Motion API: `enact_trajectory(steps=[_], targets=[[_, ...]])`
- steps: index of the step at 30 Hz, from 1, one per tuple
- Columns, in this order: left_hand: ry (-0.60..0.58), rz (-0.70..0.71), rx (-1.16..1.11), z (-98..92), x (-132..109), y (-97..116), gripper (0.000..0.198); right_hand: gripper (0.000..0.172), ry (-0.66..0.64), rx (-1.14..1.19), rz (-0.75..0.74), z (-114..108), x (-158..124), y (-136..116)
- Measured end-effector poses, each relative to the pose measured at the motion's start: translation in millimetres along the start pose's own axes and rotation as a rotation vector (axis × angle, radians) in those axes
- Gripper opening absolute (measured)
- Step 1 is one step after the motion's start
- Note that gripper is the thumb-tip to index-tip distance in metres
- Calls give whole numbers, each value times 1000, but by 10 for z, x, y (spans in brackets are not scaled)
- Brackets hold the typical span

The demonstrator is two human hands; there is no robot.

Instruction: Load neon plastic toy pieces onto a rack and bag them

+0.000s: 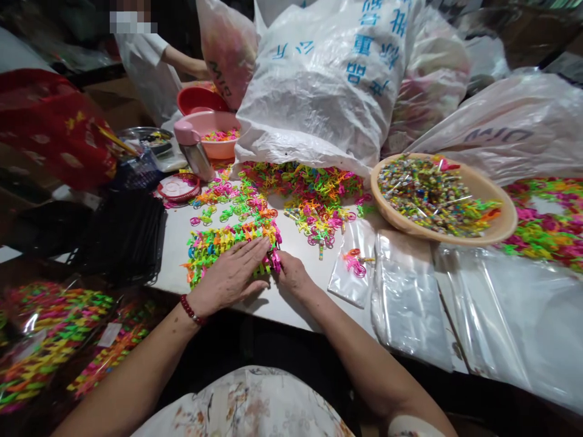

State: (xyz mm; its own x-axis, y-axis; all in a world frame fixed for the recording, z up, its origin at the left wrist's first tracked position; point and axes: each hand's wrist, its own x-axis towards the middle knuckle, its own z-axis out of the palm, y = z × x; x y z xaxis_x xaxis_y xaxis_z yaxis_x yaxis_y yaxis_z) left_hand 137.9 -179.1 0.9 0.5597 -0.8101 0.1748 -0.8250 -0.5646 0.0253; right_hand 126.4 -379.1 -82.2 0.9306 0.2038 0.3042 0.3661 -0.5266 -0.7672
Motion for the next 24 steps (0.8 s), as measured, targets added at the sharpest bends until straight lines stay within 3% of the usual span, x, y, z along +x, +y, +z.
enact_trajectory(steps=[4, 12, 16, 19, 22, 24], targets=[[-5, 1, -4, -11, -3, -1, 74, 14, -96, -57, -5, -45, 31, -1], [-1, 16, 43, -44, 103, 36, 70, 23, -138, -187, 8, 25, 85, -2], [26, 40, 73, 11, 183, 71, 65, 13, -151, -140, 39, -66, 65, -56], [34, 24, 82, 48, 195, 74, 64, 8, -32, -204, 115, -289, -31, -51], [31, 37, 83, 58, 188, 66, 66, 12, 182, -493, 307, -564, -124, 53], [36, 43, 80, 54, 184, 64, 67, 16, 225, -651, 399, -704, -158, 149]])
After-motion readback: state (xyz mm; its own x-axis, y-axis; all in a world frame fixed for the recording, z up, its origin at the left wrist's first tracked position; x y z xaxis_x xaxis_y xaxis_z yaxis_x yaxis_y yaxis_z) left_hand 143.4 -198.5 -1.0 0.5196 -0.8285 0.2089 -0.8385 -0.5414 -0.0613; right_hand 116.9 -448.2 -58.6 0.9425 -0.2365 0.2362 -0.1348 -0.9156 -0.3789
